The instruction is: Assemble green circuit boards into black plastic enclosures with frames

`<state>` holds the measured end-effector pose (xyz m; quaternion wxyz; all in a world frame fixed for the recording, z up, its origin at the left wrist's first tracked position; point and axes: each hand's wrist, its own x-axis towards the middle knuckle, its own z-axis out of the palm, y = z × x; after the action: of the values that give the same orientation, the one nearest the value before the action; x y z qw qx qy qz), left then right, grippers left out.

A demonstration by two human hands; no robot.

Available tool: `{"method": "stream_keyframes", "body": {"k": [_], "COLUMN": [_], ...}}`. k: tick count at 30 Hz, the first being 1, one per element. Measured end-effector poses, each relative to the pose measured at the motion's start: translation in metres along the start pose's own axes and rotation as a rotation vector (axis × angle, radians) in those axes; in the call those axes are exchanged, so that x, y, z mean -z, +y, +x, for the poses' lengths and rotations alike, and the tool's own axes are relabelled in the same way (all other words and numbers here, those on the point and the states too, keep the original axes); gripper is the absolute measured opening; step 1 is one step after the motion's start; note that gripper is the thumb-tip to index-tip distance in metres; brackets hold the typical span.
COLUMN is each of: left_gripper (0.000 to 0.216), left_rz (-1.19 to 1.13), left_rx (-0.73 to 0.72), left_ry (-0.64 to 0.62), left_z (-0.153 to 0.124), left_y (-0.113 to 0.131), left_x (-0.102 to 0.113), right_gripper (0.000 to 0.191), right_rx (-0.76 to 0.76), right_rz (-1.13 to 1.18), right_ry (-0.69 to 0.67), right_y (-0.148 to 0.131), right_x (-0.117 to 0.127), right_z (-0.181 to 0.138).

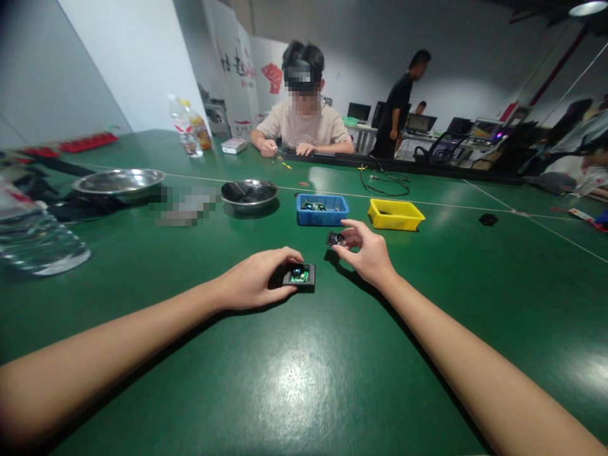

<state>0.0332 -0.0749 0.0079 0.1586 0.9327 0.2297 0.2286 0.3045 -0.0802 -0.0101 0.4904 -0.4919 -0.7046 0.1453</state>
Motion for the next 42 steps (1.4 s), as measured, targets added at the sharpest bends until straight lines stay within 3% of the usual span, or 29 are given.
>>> {"method": "stream_keyframes", "body": {"k": [6,12,16,20,23,26,29,33,36,42], "left_gripper": [0.044,0.03,0.021,0.019,0.018,0.014,0.01,0.015,0.018,0.017], "left_rz": [0.033,-0.097,-0.202,-0.311,-0.335,-0.215,-0.009,0.255,0.381,0.35], "left_rx": [0.02,0.086,0.169,0.238,0.251,0.209,0.074,-0.126,-0.193,-0.24], "left_ry": [0.019,0.249,0.297,0.291,0.332,0.391,0.419,0.35,0.312,0.328], "left_z": [-0.001,0.002,0.003,0.003,0.003,0.003,0.001,0.0,0.0,0.0], "left_y": [0.001,0.013,0.02,0.024,0.024,0.019,0.012,0.007,0.008,0.009], "left_x": [0.002,0.001,-0.002,-0.003,-0.003,-0.002,0.0,0.003,0.005,0.006], "right_gripper": [0.054,0.05,0.041,0.034,0.029,0.025,0.024,0.028,0.028,0.022], "right_rx": [0.078,0.255,0.325,0.299,0.176,0.007,-0.082,-0.106,-0.088,-0.104], "right_rz": [0.01,0.002,-0.082,-0.063,0.073,0.252,0.361,0.364,0.323,0.372], "right_ry": [-0.005,-0.044,-0.085,-0.099,-0.093,-0.102,-0.121,-0.143,-0.152,-0.141], "right_y": [-0.011,-0.039,-0.057,-0.062,-0.06,-0.058,-0.06,-0.064,-0.066,-0.068], "right_x": [-0.003,-0.009,-0.013,-0.016,-0.019,-0.022,-0.024,-0.027,-0.028,-0.027], "right_z": [-0.006,-0.018,-0.025,-0.027,-0.028,-0.029,-0.03,-0.032,-0.033,-0.033]}}
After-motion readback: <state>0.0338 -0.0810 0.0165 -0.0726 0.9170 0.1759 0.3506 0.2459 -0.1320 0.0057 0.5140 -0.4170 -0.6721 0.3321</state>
